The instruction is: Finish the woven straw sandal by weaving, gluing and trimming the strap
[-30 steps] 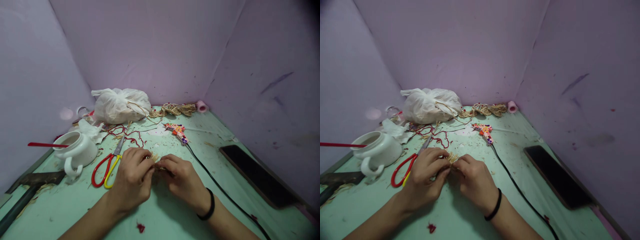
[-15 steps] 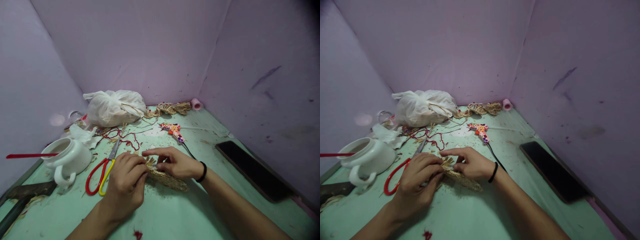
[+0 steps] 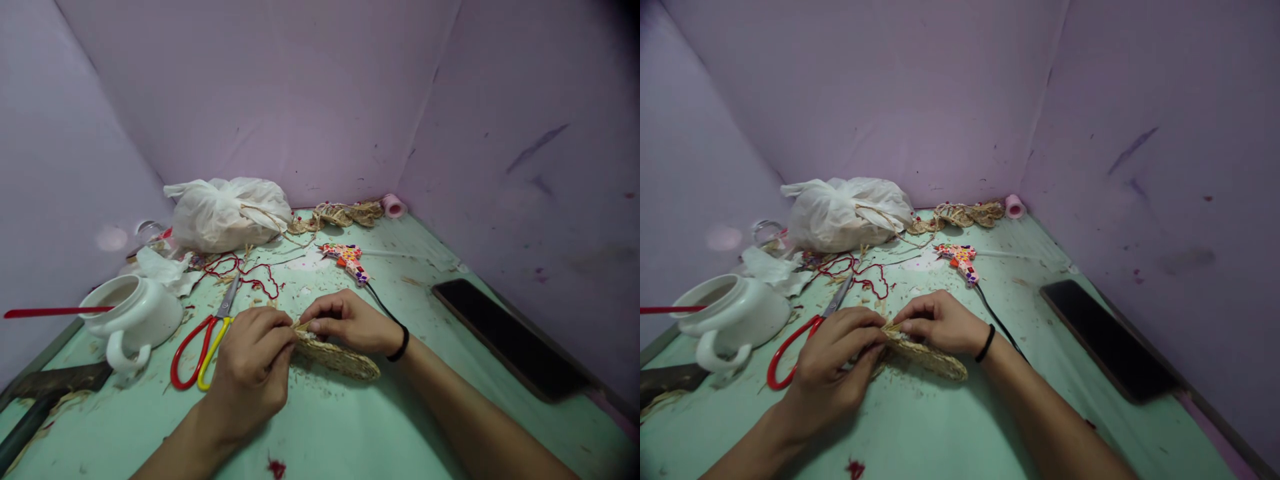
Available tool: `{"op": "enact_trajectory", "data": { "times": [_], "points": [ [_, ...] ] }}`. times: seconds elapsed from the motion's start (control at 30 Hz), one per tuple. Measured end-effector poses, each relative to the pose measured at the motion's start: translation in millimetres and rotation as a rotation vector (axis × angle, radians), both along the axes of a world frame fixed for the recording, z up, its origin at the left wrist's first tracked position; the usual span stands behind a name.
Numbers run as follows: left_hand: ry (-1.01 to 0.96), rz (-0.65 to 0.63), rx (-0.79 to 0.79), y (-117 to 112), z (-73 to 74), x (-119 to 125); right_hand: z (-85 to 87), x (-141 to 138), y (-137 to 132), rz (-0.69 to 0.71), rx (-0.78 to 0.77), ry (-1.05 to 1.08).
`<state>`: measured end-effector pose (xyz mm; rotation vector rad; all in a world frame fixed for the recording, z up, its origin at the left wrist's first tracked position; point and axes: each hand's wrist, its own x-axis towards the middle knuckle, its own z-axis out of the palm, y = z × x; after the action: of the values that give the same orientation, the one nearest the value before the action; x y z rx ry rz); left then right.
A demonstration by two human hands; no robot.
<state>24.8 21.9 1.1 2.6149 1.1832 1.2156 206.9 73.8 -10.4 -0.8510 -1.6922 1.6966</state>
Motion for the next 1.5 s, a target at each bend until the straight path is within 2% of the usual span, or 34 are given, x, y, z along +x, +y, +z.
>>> {"op": "enact_trajectory", "data": {
  "times": [0.53, 0.63, 0.73, 0.77, 0.8, 0.93, 1.07, 1.2, 1.33, 1.5],
  "points": [
    [0.000, -0.006, 0.034, 3, -0.4, 0, 1.4, 1, -1, -0.023, 0.058, -0.069],
    [0.014, -0.003, 0.019, 3, -1.0, 0, 1.9, -2, -1, -0.161, 0.078, -0.100],
    [0.017, -0.006, 0.007, 3, -2.1, 0, 8.1, -1, -7, -0.463, 0.306, -0.236],
    [0.015, -0.009, 0.008, 3, -2.5, 0, 10.9, 0, -10, -0.515, 0.406, -0.286],
    [0.012, -0.009, 0.009, 3, -2.7, 0, 13.6, 1, -15, -0.521, 0.495, -0.324],
    [0.007, -0.010, 0.012, 4, -3.0, 2, 18.1, -1, -34, -0.358, 0.705, -0.444],
    [0.015, -0.008, 0.011, 3, -2.6, 3, 15.7, -10, -44, -0.402, 0.843, -0.645],
    [-0.048, 0.013, -0.036, 3, -1.3, -1, 15.5, -16, -47, -0.412, 0.848, -0.696],
    [-0.081, 0.099, -0.031, 2, 3.0, -9, 15.4, -17, -47, -0.413, 0.803, -0.658],
    [0.132, 0.213, 0.108, -8, 7.3, -3, 13.6, -17, -47, -0.426, 0.798, -0.630]
  ]
}}
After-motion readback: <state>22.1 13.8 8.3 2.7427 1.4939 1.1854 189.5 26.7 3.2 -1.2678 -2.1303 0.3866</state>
